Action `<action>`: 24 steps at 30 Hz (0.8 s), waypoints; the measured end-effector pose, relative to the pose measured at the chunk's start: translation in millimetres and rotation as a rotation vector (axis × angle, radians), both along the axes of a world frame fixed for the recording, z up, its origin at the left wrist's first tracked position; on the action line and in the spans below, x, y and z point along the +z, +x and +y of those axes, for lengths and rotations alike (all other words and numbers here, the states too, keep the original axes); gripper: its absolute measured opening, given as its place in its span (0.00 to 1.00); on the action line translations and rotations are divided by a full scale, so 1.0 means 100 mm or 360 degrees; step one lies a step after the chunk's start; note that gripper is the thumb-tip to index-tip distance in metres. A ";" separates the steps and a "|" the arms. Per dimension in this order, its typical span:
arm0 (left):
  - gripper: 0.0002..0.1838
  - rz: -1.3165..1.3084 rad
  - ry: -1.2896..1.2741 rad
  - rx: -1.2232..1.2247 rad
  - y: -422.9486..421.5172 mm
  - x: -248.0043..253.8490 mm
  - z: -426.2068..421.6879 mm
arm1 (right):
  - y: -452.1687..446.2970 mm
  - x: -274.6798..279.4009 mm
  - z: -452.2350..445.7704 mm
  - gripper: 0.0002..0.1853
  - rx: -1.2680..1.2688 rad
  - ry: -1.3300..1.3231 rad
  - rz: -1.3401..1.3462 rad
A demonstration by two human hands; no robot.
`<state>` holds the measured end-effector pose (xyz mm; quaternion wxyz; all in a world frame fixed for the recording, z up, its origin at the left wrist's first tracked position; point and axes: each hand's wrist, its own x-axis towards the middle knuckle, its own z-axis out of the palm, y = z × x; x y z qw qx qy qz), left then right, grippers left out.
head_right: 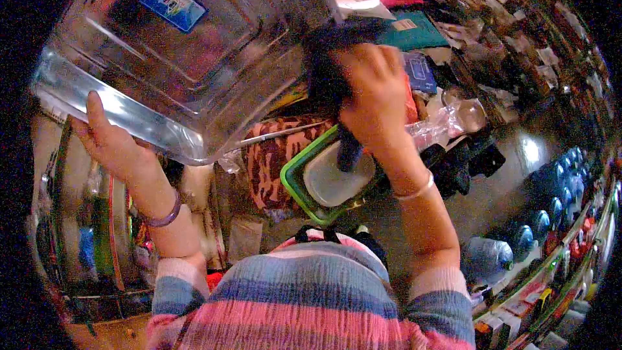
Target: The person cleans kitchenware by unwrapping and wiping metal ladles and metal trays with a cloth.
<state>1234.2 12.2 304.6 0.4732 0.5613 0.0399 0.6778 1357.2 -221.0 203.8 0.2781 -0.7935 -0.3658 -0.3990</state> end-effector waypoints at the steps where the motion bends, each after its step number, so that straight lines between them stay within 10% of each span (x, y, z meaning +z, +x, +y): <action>1: 0.14 0.0016 -0.0030 -0.0024 -0.02 0.00 -0.03 | -0.01 -0.07 0.07 0.23 -0.0002 -0.0130 0.0006; 14: 0.21 0.0193 0.0100 -0.0035 0.02 -0.09 0.03 | 0.10 0.00 0.15 0.33 0.0095 -0.0852 0.0451; 19: 0.20 0.0182 0.0107 -0.0092 0.05 -0.16 0.14 | 0.15 -0.28 0.21 0.37 0.1165 -0.0165 0.0791; 24: 0.11 0.0392 0.0304 -0.0169 0.04 -0.17 0.13 | 0.15 -0.27 0.19 0.31 0.0141 -0.0942 0.0347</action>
